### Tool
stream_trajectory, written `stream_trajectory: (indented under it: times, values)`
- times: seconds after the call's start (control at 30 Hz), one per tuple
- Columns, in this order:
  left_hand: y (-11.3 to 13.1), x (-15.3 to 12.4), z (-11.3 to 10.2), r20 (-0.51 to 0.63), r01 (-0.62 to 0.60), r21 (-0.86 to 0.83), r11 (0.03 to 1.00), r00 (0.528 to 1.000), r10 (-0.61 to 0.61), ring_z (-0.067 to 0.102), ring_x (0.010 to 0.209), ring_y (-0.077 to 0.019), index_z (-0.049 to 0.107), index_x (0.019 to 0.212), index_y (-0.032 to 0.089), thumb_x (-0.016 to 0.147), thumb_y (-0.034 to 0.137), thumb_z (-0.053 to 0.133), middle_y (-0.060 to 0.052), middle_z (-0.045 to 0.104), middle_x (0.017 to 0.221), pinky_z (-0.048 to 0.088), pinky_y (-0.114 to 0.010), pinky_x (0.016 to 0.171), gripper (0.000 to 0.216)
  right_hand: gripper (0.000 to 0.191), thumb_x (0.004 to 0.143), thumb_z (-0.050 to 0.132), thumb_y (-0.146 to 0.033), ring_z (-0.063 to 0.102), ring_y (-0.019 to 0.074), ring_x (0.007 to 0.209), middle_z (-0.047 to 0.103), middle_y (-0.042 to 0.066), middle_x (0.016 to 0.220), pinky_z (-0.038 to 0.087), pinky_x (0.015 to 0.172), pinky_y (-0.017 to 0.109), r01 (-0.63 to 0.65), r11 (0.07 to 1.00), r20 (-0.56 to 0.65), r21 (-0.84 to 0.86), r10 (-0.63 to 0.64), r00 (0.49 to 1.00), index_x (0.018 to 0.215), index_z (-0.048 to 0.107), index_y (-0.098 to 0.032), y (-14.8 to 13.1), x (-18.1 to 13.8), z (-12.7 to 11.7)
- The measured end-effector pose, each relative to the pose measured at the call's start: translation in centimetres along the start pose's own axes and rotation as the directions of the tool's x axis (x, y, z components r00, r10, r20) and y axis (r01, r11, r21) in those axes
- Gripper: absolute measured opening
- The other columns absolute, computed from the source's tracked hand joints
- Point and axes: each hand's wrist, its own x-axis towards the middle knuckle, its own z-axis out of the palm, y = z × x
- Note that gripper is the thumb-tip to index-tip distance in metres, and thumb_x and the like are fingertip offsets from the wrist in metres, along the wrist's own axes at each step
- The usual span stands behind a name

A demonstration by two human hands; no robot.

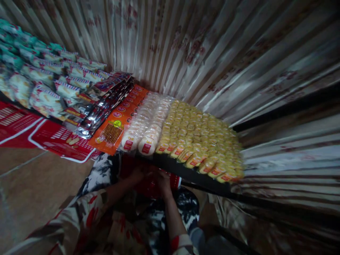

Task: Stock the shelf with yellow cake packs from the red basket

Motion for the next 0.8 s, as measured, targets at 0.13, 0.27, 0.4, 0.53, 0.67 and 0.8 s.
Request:
stream_trajectory:
  times: [0.13,0.27,0.4,0.53,0.67,0.8]
  values:
    - [0.2,-1.4,-0.4,-0.028,-0.032,-0.065,0.997,0.999,0.030,0.061,0.094,-0.0252,0.063,0.098,0.013,0.064,0.033,0.069,-0.009,0.068,0.098,0.048,-0.033,0.081,0.040,0.032,0.068,0.056,-0.042,0.064,0.0204,0.077,0.070,0.007,0.087,0.050,0.069,0.032,-0.038,0.992,-0.019,0.121,0.040,0.999,0.083,0.070,-0.018,-1.3,-1.6,0.0]
    - [0.4,-2.9,-1.1,-0.045,-0.078,-0.132,0.988,0.996,0.072,0.061,0.094,-0.0224,0.058,0.104,0.010,0.068,0.027,0.063,-0.010,0.065,0.102,0.048,-0.031,0.081,0.040,0.033,0.066,0.058,-0.044,0.062,0.0197,0.080,0.068,0.007,0.090,0.049,0.068,0.029,-0.039,0.982,-0.056,0.186,0.051,0.997,0.081,0.068,-0.017,-3.0,-3.2,-0.1]
    - [0.4,-4.4,-1.8,-0.065,-0.101,-0.182,0.978,0.994,0.091,0.061,0.091,-0.0220,0.057,0.102,0.011,0.068,0.027,0.063,-0.010,0.065,0.099,0.048,-0.032,0.080,0.038,0.034,0.062,0.064,-0.043,0.058,0.0158,0.063,0.065,0.002,0.073,0.045,0.055,0.025,-0.095,0.953,-0.016,0.289,0.104,0.994,0.084,0.065,-0.017,-5.3,-4.7,-0.7]
    - [0.7,-5.7,-2.2,-0.032,-0.167,-0.188,0.968,0.986,0.164,0.060,0.091,-0.0221,0.055,0.100,0.014,0.062,0.035,0.069,-0.008,0.064,0.098,0.047,-0.032,0.078,0.045,0.040,0.062,0.067,-0.043,0.054,0.0130,0.055,0.060,-0.004,0.062,0.042,0.051,0.023,-0.128,0.926,0.045,0.355,0.120,0.992,0.092,0.060,-0.019,-7.3,-5.7,-1.3]
    - [1.8,-7.1,-2.4,0.096,-0.247,-0.197,0.949,0.958,0.269,0.059,0.088,-0.0203,0.054,0.100,0.012,0.066,0.045,0.066,-0.009,0.064,0.097,0.047,-0.029,0.075,0.049,0.041,0.058,0.072,-0.042,0.059,0.0154,0.070,0.064,0.000,0.077,0.048,0.064,0.026,-0.080,0.907,-0.010,0.414,0.092,0.996,0.090,0.059,-0.020,-8.5,-6.1,-1.4]
    - [3.7,-8.0,-2.8,0.201,-0.356,-0.037,0.934,0.913,0.356,0.060,0.083,-0.0183,0.056,0.105,0.014,0.072,0.043,0.059,-0.006,0.065,0.096,0.046,-0.027,0.073,0.044,0.045,0.056,0.075,-0.037,0.061,0.0156,0.080,0.064,0.002,0.086,0.049,0.076,0.029,0.053,0.878,-0.127,0.476,0.009,0.992,0.094,0.057,-0.021,-9.4,-6.2,-1.7]
